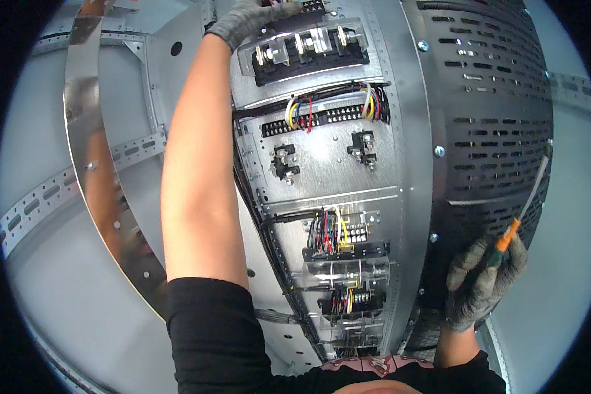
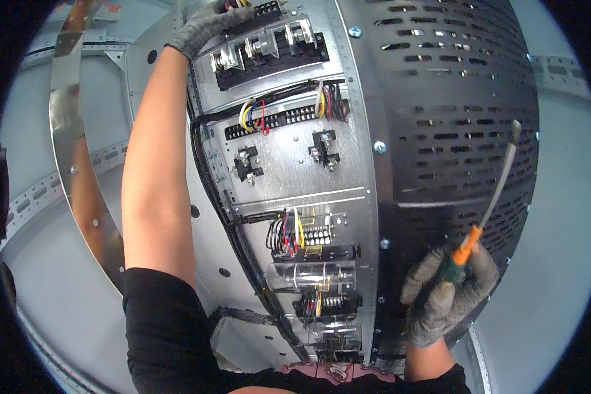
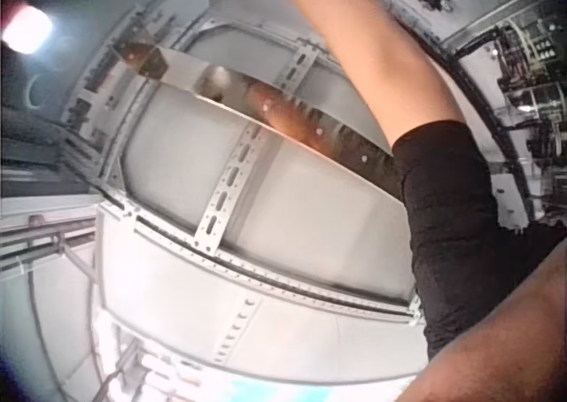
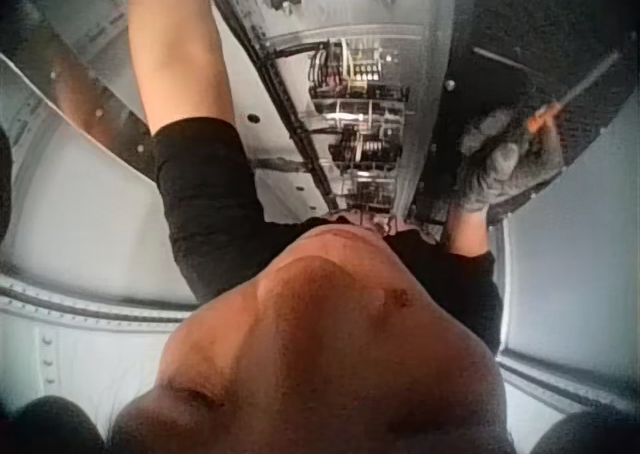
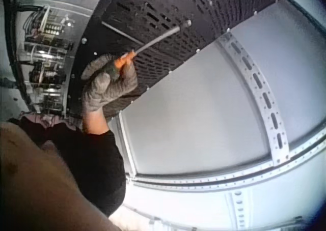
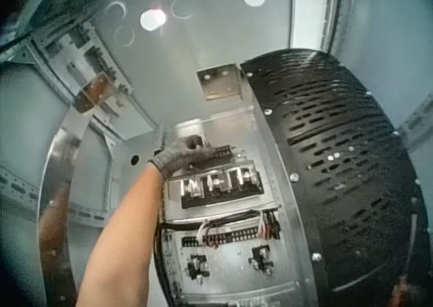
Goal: The person uses a screwdriver to connect and secure wires to terminal blocks inside a metallic enclosure. They repeatedly tighten screws on multiple terminals while routing and organizing the wires.
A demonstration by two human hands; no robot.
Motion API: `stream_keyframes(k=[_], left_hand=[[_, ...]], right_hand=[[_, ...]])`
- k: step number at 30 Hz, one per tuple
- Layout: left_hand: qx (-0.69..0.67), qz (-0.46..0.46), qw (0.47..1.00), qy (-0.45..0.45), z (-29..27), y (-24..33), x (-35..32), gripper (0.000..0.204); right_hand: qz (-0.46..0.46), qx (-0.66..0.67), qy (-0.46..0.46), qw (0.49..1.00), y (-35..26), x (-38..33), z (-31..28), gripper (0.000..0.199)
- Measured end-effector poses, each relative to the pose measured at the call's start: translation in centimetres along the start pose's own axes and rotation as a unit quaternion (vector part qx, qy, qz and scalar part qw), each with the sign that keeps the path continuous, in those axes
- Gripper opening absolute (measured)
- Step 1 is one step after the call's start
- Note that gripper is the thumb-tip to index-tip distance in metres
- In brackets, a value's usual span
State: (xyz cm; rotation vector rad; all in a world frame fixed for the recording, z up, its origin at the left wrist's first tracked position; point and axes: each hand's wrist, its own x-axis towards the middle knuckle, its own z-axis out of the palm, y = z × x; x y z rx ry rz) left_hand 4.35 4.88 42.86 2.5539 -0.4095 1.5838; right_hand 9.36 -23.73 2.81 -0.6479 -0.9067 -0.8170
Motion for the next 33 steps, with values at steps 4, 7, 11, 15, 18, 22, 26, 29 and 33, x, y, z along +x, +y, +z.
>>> stream_keyframes(k=[4, 7, 11, 15, 18, 22, 26, 29, 33], left_hand=[[-0.098, 0.155, 0.968, 0.169, -1.7, -0.3, -3.0, 0.038], [-0.211, 0.141, 0.911, 0.325, 0.5, 3.2, -11.6, 0.038], [-0.109, 0.05, 0.977, 0.175, 5.9, 2.9, -17.6, 0.047], [0.005, 0.035, 0.997, 0.063, 7.5, -0.6, -17.3, 0.073], [0.086, 0.038, 0.995, -0.012, 7.8, -1.3, -16.6, 0.077], [0.11, 0.055, 0.992, 0.027, 9.4, -1.8, -17.3, 0.066], [0.12, 0.071, 0.988, 0.066, 9.7, -1.6, -17.2, 0.06], [0.078, 0.049, 0.994, 0.059, 9.6, -2.3, -17.0, 0.063], [0.095, 0.048, 0.993, 0.054, 9.2, -0.8, -17.3, 0.08]], right_hand=[[0.063, 0.011, 0.014, 0.998, -0.5, 0.4, 0.5, 0.059], [0.073, 0.017, -0.009, 0.997, -0.8, 0.8, -0.1, 0.058], [0.105, 0.035, -0.001, 0.994, -0.6, 0.3, -0.5, 0.059], [0.084, 0.046, -0.004, 0.995, -0.6, 0.5, 0.4, 0.058], [0.09, 0.029, 0.024, 0.995, -1.0, 0.4, 0.4, 0.059], [0.081, 0.026, 0.023, 0.996, -0.7, 0.3, 0.2, 0.057], [0.058, 0.017, 0.036, 0.998, -0.8, 0.2, 0.6, 0.054], [0.097, 0.031, -0.015, 0.995, -1.4, 0.1, 0.0, 0.055], [0.111, -0.007, -0.014, 0.994, -1.6, 1.0, 0.3, 0.057]])
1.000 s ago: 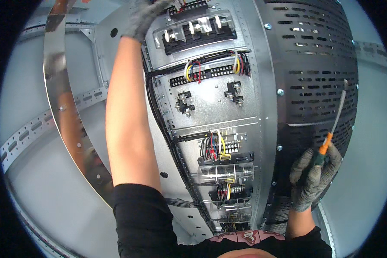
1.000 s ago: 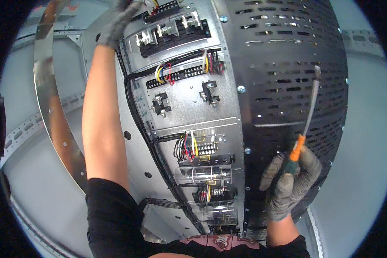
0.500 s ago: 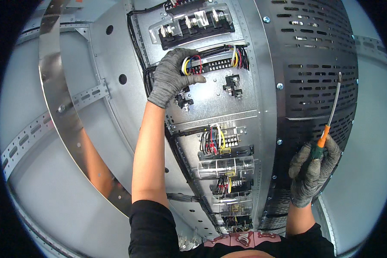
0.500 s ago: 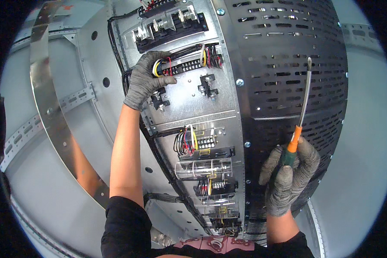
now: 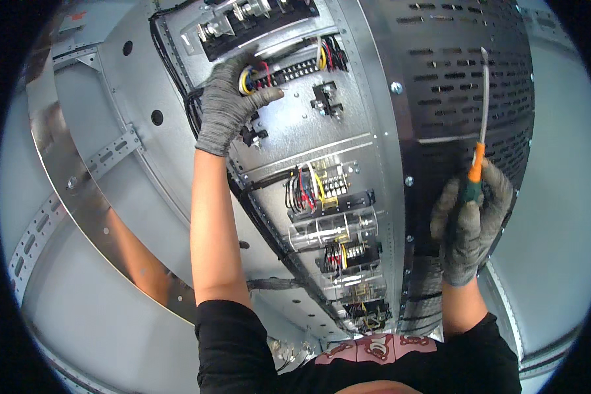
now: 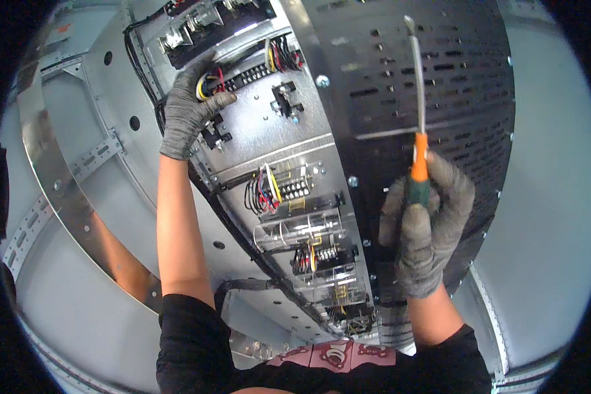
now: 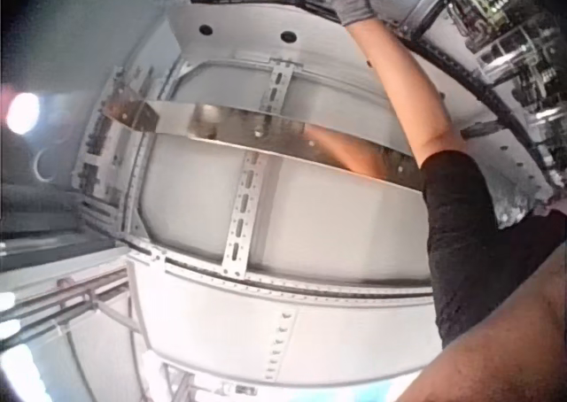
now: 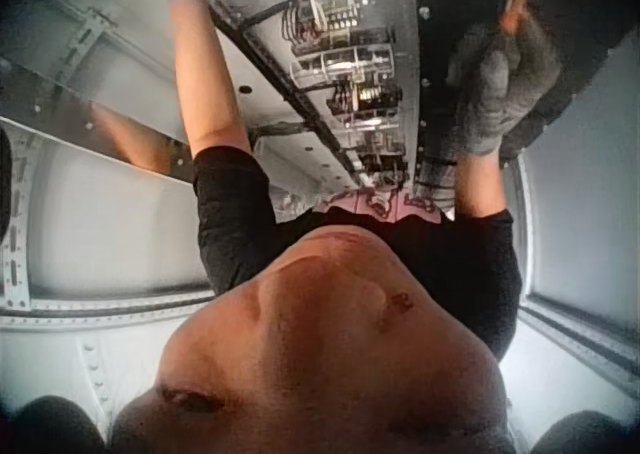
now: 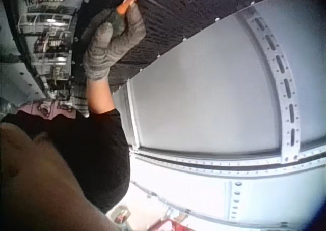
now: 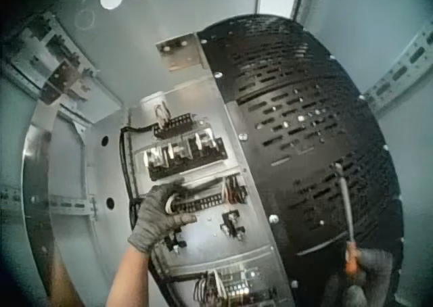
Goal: The person uses a screwdriver to connect and secure wires to terminal blocks inside a metallic enclosure. They repeatedly tighten screws on multiple terminals while routing and organizing the wires.
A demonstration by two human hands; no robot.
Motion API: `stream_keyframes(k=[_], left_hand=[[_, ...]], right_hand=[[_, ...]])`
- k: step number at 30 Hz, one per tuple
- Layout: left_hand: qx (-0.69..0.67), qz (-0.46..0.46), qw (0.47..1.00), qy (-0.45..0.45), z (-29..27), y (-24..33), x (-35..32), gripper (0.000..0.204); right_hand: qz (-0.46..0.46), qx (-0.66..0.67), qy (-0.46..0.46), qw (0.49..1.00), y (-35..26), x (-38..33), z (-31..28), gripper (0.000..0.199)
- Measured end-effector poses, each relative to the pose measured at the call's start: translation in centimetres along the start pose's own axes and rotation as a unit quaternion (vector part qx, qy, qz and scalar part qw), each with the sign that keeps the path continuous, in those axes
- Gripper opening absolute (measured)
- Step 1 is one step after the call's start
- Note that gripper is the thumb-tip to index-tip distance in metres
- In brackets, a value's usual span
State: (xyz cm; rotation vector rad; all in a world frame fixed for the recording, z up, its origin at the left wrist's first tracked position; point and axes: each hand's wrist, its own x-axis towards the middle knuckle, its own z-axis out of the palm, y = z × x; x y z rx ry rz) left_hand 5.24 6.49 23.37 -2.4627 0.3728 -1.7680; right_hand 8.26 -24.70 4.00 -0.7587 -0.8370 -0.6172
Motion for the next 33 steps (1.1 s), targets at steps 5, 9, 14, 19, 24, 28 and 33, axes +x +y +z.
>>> stream_keyframes(k=[5, 9, 14, 19, 24, 28, 33], left_hand=[[-0.035, 0.105, 0.994, 0.026, 1.7, 8.0, 0.9, 0.093], [-0.037, 0.087, 0.995, -0.015, 5.1, 5.9, 3.8, 0.095], [-0.075, 0.026, 0.997, -0.021, 7.4, 5.4, 3.4, 0.086], [0.019, 0.118, 0.993, 0.024, 7.5, 4.9, 3.7, 0.069], [-0.01, 0.062, 0.998, -0.002, 7.6, 5.2, 4.6, 0.062], [-0.066, 0.112, 0.991, 0.001, 6.7, 6.4, 5.3, 0.042], [-0.096, -0.008, 0.995, -0.034, 6.6, 6.5, 5.7, 0.051]], right_hand=[[0.024, 0.017, 0.002, 1.0, 0.0, -0.1, 0.0, 0.059], [0.004, 0.04, -0.02, 0.999, 0.3, 0.0, -0.2, 0.057], [0.014, 0.038, -0.02, 0.999, 0.4, 0.0, -0.8, 0.057], [-0.006, 0.03, -0.011, 0.999, 0.8, -0.1, -1.2, 0.057], [-0.027, -0.012, 0.044, 0.999, 0.8, -0.3, -0.2, 0.064], [-0.079, -0.033, 0.109, 0.99, 1.9, -0.6, -1.0, 0.067], [-0.064, -0.008, 0.087, 0.994, 1.5, -0.8, -1.0, 0.062]])
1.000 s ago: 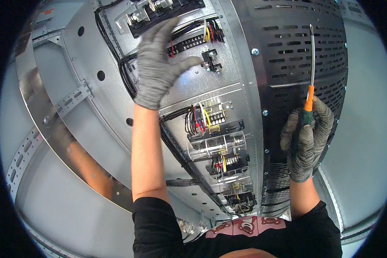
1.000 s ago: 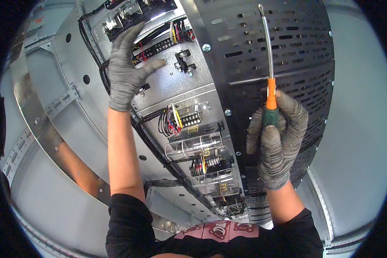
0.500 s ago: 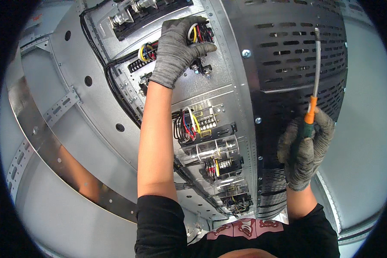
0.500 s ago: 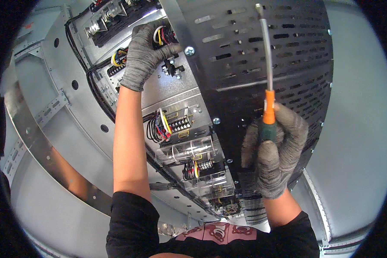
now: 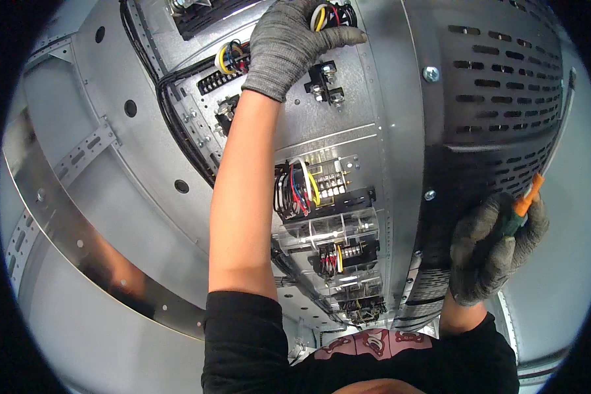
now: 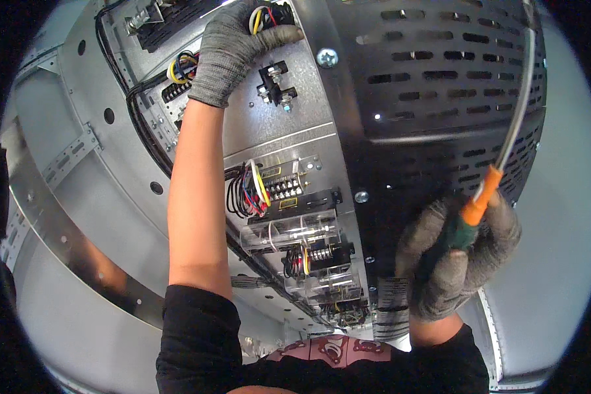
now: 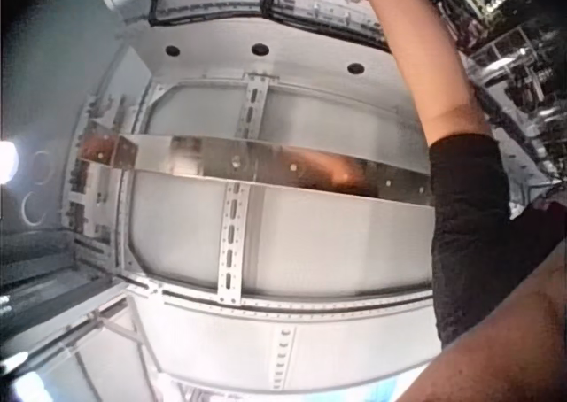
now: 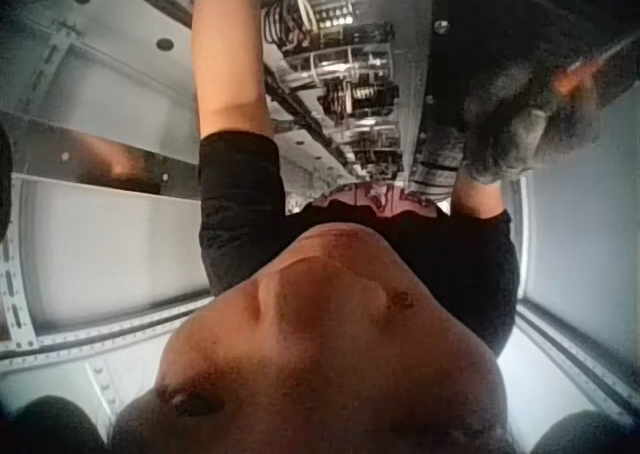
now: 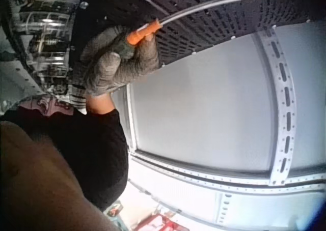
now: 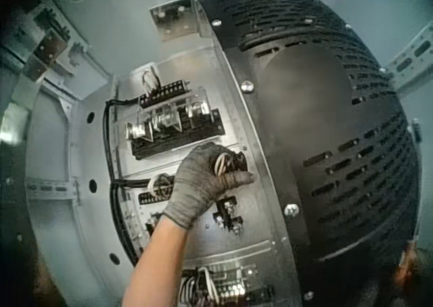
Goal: The person uses a screwdriver to connect and secure wires to terminal blocks inside a metallic enclosure. They repeatedly tighten screws on multiple terminals while routing and organizing the wires.
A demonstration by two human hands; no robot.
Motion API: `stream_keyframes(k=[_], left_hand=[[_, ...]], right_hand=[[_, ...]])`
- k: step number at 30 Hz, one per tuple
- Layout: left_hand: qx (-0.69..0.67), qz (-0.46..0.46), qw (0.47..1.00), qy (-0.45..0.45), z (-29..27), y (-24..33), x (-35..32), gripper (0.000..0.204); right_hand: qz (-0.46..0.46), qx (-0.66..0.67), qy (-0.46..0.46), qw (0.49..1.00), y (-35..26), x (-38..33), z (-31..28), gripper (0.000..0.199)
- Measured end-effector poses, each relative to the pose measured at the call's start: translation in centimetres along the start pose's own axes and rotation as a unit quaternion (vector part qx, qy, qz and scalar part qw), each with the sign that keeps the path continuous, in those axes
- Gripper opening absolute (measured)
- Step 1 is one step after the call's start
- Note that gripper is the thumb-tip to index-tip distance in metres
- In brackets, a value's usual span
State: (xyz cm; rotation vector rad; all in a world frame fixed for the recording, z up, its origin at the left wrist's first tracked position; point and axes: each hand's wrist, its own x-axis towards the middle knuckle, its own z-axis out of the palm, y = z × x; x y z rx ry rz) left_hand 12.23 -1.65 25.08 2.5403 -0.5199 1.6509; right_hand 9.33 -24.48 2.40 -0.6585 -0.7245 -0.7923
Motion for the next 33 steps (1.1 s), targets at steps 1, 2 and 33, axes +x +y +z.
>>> stream_keyframes(k=[1, 2, 33], left_hand=[[0.017, 0.006, 1.0, 0.003, 0.3, -0.2, 0.1, 0.052], [0.033, 0.01, 0.999, 0.006, 0.4, -0.4, 0.0, 0.053], [0.099, 0.019, 0.952, 0.29, -11.0, -6.2, -7.6, 0.019]], right_hand=[[-0.017, 0.016, -0.03, 0.999, 0.4, 0.3, -0.3, 0.059], [-0.033, 0.03, -0.061, 0.997, 0.4, 0.5, -0.5, 0.058], [0.119, -0.037, -0.043, 0.991, -3.6, -0.7, 0.2, 0.061]])
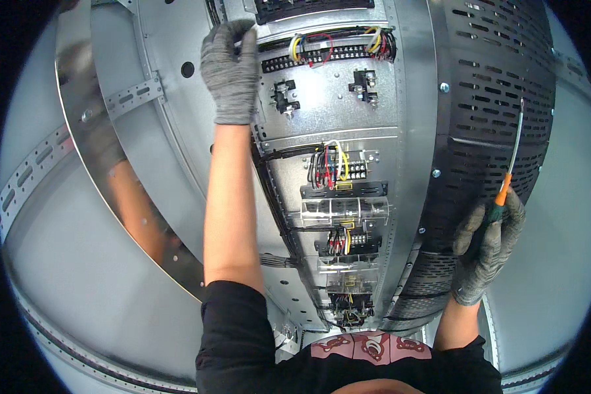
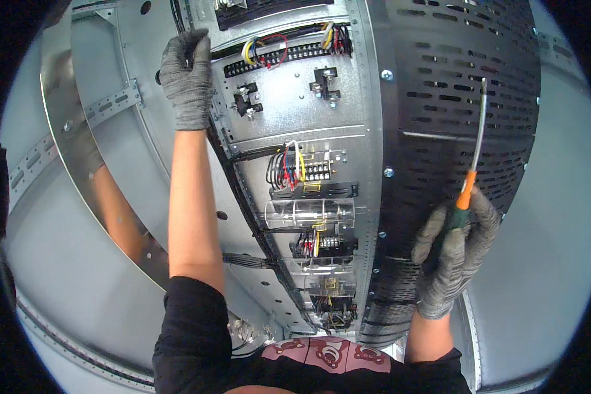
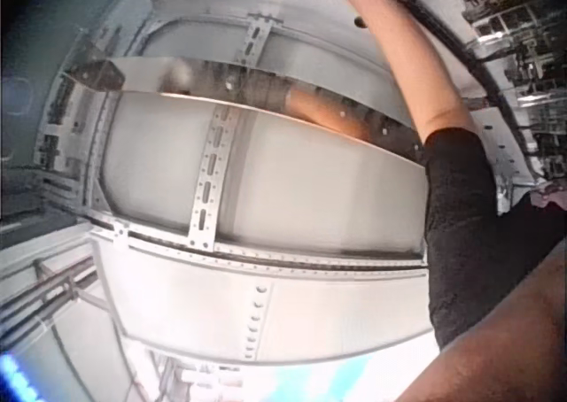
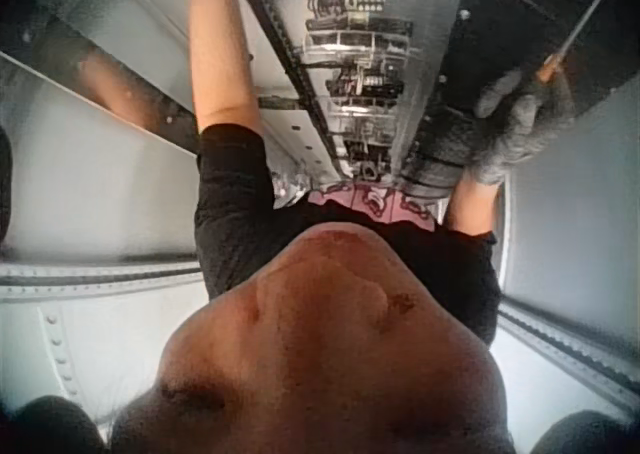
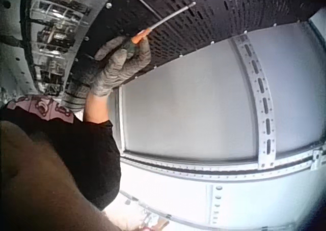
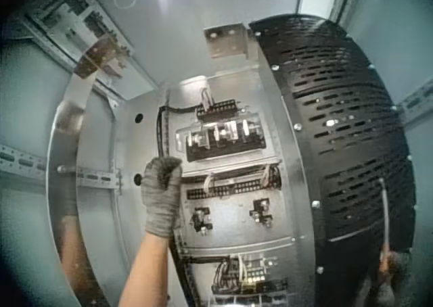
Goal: The person uses a screwdriver to connect and secure wires to terminal blocks inside a metallic enclosure. They repeatedly tighten screws on multiple terminals while routing and organizing the wires.
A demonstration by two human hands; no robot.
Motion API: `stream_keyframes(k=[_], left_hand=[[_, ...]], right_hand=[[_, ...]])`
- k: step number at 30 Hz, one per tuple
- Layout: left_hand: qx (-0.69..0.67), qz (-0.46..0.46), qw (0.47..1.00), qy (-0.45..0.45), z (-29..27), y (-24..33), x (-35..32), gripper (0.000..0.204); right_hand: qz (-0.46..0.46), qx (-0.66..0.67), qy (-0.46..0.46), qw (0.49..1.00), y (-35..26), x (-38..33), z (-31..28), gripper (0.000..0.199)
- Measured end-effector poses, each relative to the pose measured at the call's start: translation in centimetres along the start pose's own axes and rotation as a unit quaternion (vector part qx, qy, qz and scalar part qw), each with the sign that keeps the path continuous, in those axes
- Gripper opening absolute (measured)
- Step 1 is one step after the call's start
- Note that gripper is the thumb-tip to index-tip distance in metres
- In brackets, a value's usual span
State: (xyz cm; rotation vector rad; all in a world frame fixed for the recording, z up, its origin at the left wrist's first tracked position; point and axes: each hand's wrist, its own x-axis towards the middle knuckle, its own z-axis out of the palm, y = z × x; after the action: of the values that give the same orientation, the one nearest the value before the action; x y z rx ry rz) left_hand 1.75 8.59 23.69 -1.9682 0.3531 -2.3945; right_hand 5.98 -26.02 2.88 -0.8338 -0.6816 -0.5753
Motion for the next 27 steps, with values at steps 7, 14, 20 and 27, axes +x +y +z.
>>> stream_keyframes(k=[7, 14, 20, 27], left_hand=[[0.314, 0.135, 0.935, -0.095, 0.2, -4.9, -0.4, 0.023], [0.111, 0.043, 0.991, -0.065, -1.8, 1.5, -6.4, 0.039], [-0.139, -0.042, 0.898, -0.414, -3.1, 7.6, -14.4, 0.103], [-0.205, -0.11, 0.855, -0.462, -1.1, 5.5, -16.0, 0.117]], right_hand=[[0.006, -0.019, -0.099, 0.995, 1.6, -3.3, -0.4, 0.057], [0.086, 0.02, -0.18, 0.98, 2.2, -6.5, -2.4, 0.055], [0.062, -0.063, -0.124, 0.988, 3.9, -6.0, -4.9, 0.052], [0.081, -0.058, -0.11, 0.989, 4.9, -6.3, -5.0, 0.051]])
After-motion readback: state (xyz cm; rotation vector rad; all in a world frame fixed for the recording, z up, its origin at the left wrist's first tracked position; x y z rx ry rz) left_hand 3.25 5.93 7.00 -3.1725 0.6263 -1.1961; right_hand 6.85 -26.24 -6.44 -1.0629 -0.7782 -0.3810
